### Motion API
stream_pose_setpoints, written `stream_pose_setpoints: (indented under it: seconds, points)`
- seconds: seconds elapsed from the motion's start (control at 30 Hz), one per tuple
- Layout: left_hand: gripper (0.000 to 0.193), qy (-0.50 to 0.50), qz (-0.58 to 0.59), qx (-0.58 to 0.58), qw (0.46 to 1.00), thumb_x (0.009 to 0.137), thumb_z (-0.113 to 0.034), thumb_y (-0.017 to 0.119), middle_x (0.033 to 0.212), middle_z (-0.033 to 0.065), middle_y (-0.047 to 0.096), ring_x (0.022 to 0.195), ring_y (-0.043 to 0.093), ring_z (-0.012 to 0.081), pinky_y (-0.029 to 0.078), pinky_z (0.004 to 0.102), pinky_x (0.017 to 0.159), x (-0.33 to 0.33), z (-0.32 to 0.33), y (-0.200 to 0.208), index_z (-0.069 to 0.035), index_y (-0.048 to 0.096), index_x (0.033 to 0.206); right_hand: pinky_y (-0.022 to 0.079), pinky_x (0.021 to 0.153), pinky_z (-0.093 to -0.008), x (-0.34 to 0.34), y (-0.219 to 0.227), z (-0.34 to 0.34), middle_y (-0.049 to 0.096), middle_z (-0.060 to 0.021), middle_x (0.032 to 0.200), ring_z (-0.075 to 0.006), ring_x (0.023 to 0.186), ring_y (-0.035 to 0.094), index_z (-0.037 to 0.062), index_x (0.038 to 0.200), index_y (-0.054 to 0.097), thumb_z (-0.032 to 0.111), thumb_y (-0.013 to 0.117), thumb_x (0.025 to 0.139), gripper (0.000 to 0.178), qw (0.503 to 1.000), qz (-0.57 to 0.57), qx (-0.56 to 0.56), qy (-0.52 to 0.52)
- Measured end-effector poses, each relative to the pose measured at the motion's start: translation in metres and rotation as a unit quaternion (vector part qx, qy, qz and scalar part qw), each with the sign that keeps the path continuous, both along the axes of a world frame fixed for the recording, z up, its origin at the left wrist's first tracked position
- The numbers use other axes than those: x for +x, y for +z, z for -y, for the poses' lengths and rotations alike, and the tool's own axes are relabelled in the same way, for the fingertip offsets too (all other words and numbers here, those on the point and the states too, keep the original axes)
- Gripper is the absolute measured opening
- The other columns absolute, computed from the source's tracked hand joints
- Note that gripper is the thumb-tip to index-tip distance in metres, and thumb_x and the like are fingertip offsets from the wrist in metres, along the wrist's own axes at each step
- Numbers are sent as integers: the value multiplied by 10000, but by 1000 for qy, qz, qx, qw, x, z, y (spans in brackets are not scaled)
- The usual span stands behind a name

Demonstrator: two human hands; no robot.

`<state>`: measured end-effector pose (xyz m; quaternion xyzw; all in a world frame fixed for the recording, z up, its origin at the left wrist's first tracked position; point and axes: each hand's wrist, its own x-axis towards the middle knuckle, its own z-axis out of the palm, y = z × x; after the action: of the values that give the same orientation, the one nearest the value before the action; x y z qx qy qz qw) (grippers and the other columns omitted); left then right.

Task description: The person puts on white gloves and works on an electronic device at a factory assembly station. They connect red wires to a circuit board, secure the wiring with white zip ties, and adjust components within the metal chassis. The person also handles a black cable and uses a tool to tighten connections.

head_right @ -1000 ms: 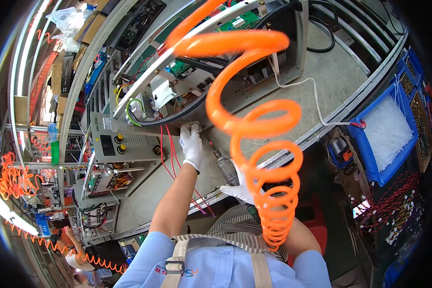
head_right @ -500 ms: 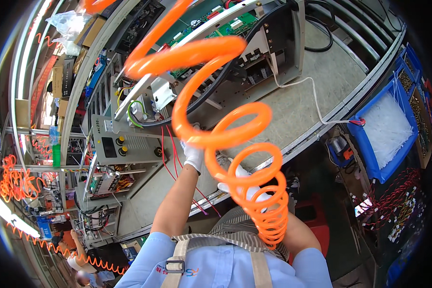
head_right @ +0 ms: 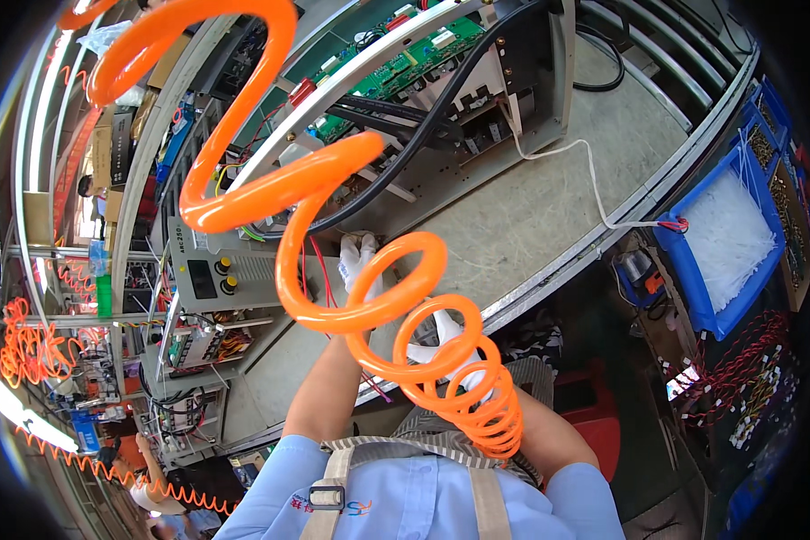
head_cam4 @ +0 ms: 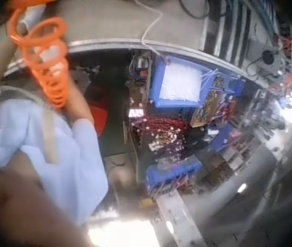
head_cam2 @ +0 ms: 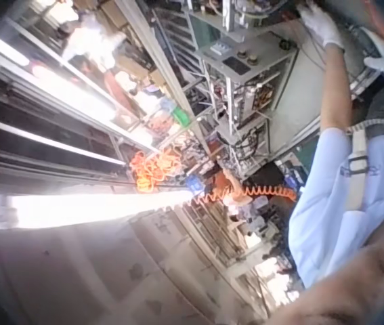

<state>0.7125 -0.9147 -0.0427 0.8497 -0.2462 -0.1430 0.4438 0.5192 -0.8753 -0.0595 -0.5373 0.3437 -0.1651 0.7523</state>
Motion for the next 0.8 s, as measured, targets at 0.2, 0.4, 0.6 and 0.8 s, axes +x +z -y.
stream_pose_setpoints:
  seconds: [0.2,0.4,0.6,0.8]
  points:
    - [196,-24,-2,-17,1000,939,-130,586,925,79,618,860,568,190,451,321,784,20,-1,-28,-9,548,1088,351,1082,-350,6,-21,-5,513,-257,1344,-319,1261,497,-39,1473,289,299,758,738,936,997,-25,-76,-19]
    - [98,-67,51,-40,996,944,-101,542,854,98,618,770,574,226,458,347,726,43,-9,-67,-9,560,972,302,1115,-362,4,23,10,442,-268,1411,-320,1319,433,-32,1483,266,312,767,731,967,997,27,69,-2]
    - [214,-30,-39,-7,999,971,-175,535,998,110,622,898,579,240,444,352,834,26,-12,-38,-10,538,1107,269,1134,-371,8,15,5,416,-267,1432,-312,1347,395,-26,1494,239,322,779,729,999,999,-32,18,20]
    - [355,-57,-134,-81,986,967,-38,441,1249,154,568,1171,546,226,452,346,965,14,-26,-10,15,462,1317,409,885,-319,-10,-9,-8,535,-160,1164,-216,1019,530,5,1496,246,214,747,769,907,998,-9,-53,23]
